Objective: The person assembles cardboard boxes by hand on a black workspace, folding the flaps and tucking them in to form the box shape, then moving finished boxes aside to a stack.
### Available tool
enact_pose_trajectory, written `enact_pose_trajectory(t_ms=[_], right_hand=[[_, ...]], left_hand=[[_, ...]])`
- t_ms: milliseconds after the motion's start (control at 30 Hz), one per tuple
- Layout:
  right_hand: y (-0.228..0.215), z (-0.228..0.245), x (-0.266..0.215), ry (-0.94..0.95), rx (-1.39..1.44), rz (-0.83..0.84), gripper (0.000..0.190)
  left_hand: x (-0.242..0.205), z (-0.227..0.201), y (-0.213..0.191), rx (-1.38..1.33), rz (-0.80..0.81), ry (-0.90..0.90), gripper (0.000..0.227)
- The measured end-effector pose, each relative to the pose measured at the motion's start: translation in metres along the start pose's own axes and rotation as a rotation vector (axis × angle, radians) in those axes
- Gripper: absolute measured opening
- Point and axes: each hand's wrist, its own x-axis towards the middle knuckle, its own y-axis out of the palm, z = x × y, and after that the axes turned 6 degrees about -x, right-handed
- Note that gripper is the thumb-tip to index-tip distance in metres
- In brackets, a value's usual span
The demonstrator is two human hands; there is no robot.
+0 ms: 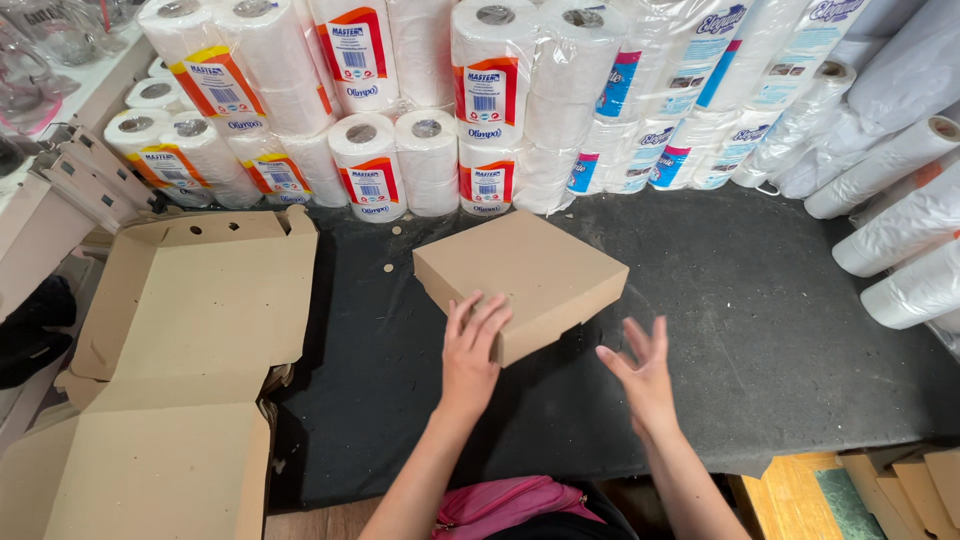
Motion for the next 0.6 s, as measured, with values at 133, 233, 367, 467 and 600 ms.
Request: enact_pose_trajectory(t_ms=[133, 233, 367, 467, 600], right_hand=[[-0.017, 0.025, 0.016, -0.469, -0.595, 0.027, 0.121], [-0.008, 0.040, 0.021, -0.608, -0.763, 0.126, 0.119], [0.009, 0.066, 0.020, -0.536, -0.782, 0.265, 0.097], [0.010, 0.068, 0.032, -0.462, -0.669, 0.307, 0.076], [0.015, 0.079, 0.032, -0.446, -0.653, 0.328, 0.074]], left_hand=[[0.027, -0.006, -0.052, -0.188, 0.029, -0.189, 0.069], [0.039, -0.008, -0.078, -0.333, 0.071, -0.271, 0.057], [0.043, -0.005, -0.100, -0.477, 0.121, -0.348, 0.054], [0.039, 0.000, -0.106, -0.297, 0.074, -0.253, 0.084], [0.030, -0.015, -0.093, 0.077, 0.057, 0.028, 0.079]])
